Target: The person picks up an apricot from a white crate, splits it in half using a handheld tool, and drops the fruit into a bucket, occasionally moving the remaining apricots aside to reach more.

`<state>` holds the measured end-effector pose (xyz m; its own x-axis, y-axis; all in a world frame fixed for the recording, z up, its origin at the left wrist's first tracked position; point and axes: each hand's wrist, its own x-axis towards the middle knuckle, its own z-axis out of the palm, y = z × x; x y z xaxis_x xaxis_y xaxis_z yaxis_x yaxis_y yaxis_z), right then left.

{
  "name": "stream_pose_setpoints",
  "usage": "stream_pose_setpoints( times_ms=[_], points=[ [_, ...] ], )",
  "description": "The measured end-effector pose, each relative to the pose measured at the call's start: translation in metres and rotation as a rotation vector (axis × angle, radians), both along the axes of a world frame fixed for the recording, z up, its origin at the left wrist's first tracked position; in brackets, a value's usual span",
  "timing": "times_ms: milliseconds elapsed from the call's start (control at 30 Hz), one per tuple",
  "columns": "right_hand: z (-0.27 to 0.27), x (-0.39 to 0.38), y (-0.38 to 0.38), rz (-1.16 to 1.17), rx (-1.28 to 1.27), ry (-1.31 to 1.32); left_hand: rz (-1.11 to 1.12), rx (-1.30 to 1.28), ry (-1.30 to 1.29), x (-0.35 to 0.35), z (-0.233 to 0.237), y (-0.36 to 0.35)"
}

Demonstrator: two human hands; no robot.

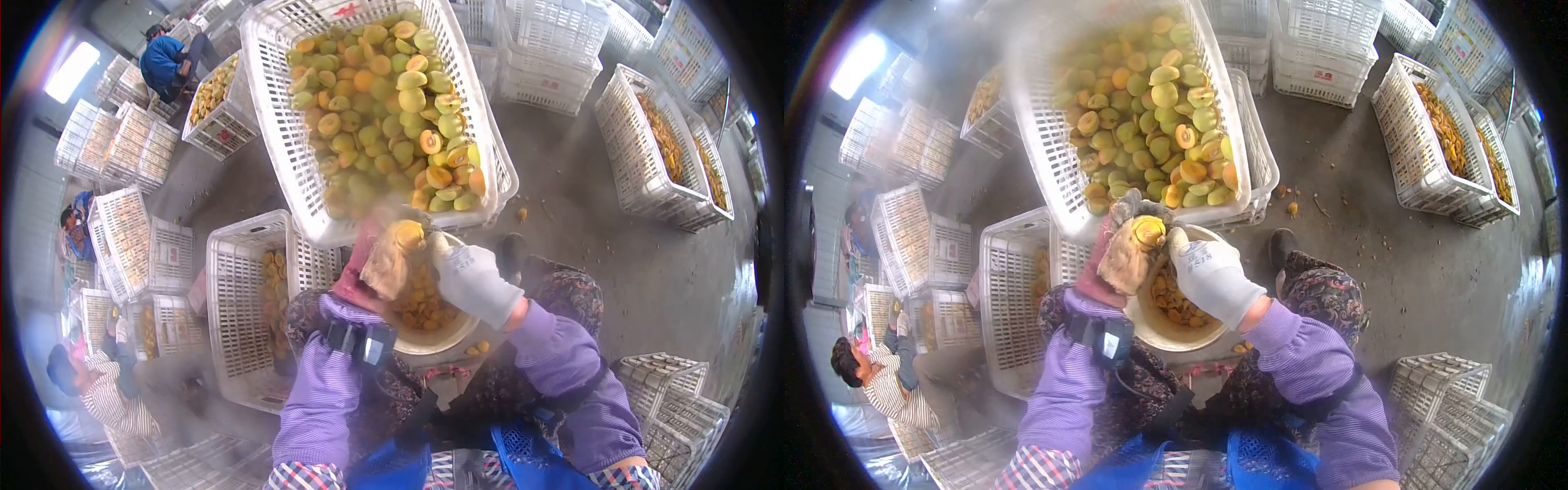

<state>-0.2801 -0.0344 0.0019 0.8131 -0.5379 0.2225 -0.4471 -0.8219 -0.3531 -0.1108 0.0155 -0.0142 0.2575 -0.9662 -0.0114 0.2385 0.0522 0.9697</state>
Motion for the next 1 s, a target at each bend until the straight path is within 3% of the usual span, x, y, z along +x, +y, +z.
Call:
stream_pose_setpoints(
  times_ms=[33, 67, 167, 200, 267, 300, 433, 500, 667, 700, 767, 833, 867, 900, 967, 1000],
  points=[
    [-0.009, 0.002, 0.004, 0.0, -0.099, 0.003, 0.102, -0.043, -0.075, -0.002, -0.009, 0.003],
    [-0.018, 0.005, 0.006, 0.002, -0.028, -0.022, 0.202, -0.09, -0.152, -0.006, -0.019, 0.003],
    [-0.05, 0.019, 0.006, 0.039, 0.148, -0.129, 0.263, -0.132, -0.346, 0.001, -0.018, 0.0],
    [-0.052, 0.024, 0.003, 0.071, 0.188, -0.188, 0.254, -0.043, -0.316, 0.002, -0.014, -0.002],
    [-0.059, 0.02, 0.004, 0.109, 0.294, -0.226, 0.21, 0.069, -0.081, 0.001, -0.012, 0.0],
    [-0.03, 0.015, 0.002, 0.114, 0.351, -0.211, 0.175, 0.081, 0.118, 0.002, -0.011, 0.0],
    [0.02, 0.01, 0.001, 0.114, 0.639, -0.231, 0.077, -0.086, 0.806, -0.012, 0.023, 0.002],
    [0.018, 0.011, 0.003, 0.081, 0.663, -0.23, 0.145, -0.105, 0.262, -0.015, 0.02, 0.002],
    [0.0, 0.009, 0.006, 0.024, 0.485, -0.11, 0.14, -0.014, 0.281, -0.009, 0.01, -0.005],
    [0.004, 0.009, 0.005, 0.038, 0.609, -0.116, 0.157, 0.029, 0.349, -0.009, 0.011, -0.007],
    [0.028, 0.004, -0.002, 0.066, 0.85, -0.117, 0.162, 0.114, 0.747, -0.018, 0.034, -0.008],
    [0.058, 0.002, -0.006, 0.022, 1.153, -0.039, 0.139, -0.028, 0.213, -0.018, 0.031, -0.005],
    [0.065, 0.003, -0.005, 0.0, 1.309, -0.003, 0.103, -0.058, 0.175, -0.016, 0.03, -0.004],
    [0.057, 0.004, -0.004, 0.033, 1.153, -0.05, 0.068, -0.09, 0.138, -0.014, 0.028, -0.004],
    [0.027, 0.005, -0.001, 0.092, 0.836, -0.133, -0.048, -0.09, 0.539, -0.013, 0.026, -0.01],
    [0.014, 0.006, 0.001, 0.081, 0.651, -0.163, 0.022, -0.055, 0.421, -0.012, 0.02, -0.01]
  ],
)
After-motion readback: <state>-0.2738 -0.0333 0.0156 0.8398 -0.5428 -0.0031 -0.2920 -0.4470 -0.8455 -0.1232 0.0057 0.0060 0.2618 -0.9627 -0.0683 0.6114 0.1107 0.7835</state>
